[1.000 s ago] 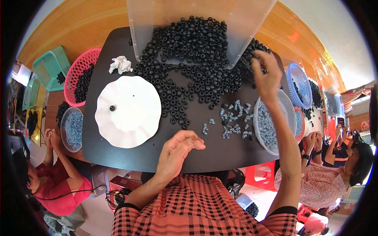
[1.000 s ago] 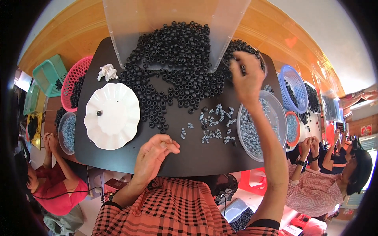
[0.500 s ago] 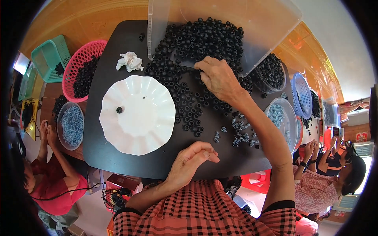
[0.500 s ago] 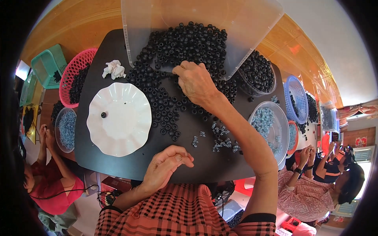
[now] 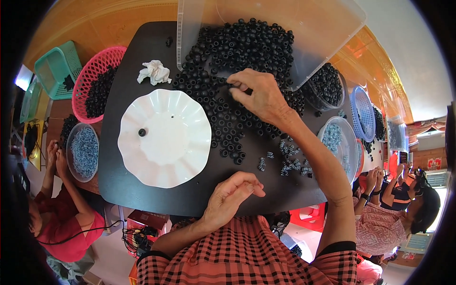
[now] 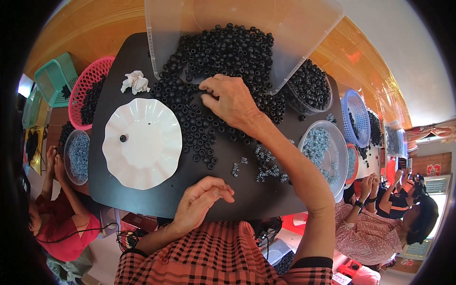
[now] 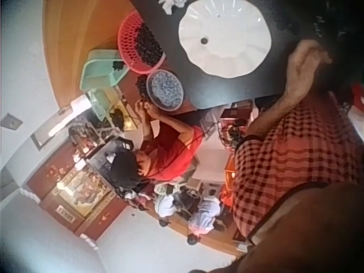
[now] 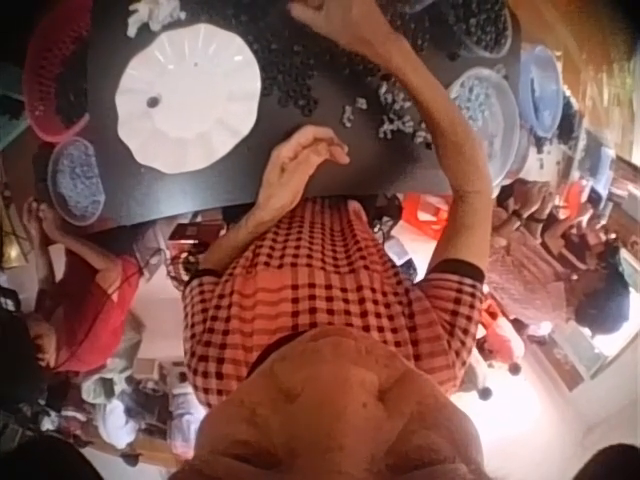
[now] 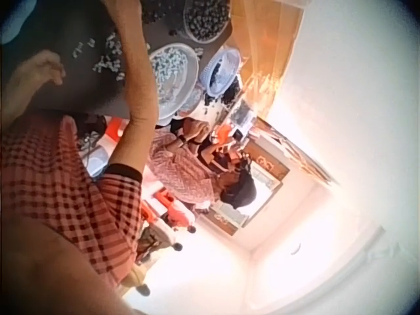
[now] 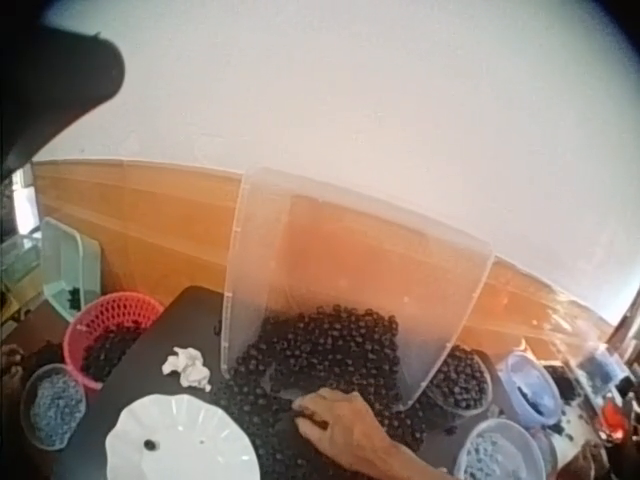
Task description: The person assembles small black plastic rings by hand, inserting tiny blue beads into them.
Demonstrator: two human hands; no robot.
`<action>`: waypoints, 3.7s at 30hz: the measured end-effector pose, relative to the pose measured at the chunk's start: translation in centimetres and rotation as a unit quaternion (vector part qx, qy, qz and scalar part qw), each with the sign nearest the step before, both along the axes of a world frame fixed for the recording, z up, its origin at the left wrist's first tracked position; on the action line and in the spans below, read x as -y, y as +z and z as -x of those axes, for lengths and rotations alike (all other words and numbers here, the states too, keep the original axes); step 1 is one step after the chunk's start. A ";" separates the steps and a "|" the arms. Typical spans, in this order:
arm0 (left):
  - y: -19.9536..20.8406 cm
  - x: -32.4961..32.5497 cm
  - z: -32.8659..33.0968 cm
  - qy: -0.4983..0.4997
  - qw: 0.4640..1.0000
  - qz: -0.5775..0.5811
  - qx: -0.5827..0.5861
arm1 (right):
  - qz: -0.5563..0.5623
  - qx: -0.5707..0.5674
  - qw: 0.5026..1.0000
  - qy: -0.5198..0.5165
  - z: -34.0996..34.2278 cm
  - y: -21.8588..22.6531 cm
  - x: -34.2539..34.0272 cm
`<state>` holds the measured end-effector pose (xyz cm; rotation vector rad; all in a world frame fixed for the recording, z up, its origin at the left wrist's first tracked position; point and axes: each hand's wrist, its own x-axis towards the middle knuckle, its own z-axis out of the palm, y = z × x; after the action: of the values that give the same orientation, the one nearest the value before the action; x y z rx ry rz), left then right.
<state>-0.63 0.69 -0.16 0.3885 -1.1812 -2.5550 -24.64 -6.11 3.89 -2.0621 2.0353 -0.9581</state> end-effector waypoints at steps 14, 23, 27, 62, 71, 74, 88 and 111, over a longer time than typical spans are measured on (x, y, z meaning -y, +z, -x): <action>0.5 0.0 0.4 0.060 0.994 -0.081 -0.035 | 0.026 0.198 0.980 0.006 -4.2 1.4 -6.7; 1.3 0.9 1.8 0.100 0.971 -0.199 -0.083 | 0.072 0.279 0.957 0.007 -8.0 0.6 -13.4; 0.6 0.4 1.8 0.066 0.972 -0.211 -0.076 | 0.121 0.265 0.956 -0.026 -8.6 -0.4 -14.8; 0.2 -0.2 0.6 0.006 0.995 -0.090 -0.053 | 0.049 -0.037 0.995 -0.081 -3.8 -0.7 -15.5; 0.4 -0.1 0.5 0.004 0.994 -0.097 -0.044 | 0.041 0.000 0.996 -0.085 -3.8 -0.1 -14.7; 0.2 -0.3 0.5 0.003 0.993 -0.105 -0.053 | 0.028 -0.027 0.998 -0.050 -4.1 -0.2 -13.3; 0.4 -0.2 0.4 0.003 0.991 -0.123 -0.055 | 0.015 0.012 0.999 -0.051 -4.5 -0.2 -12.4; 0.5 -1.3 1.1 0.069 0.993 -0.082 -0.042 | 0.102 0.423 0.899 -0.045 -9.5 -2.0 -16.2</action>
<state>-1.68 1.99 0.31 0.3810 -0.8859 -2.5278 -15.16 10.13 1.88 -1.2299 1.5849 -1.7443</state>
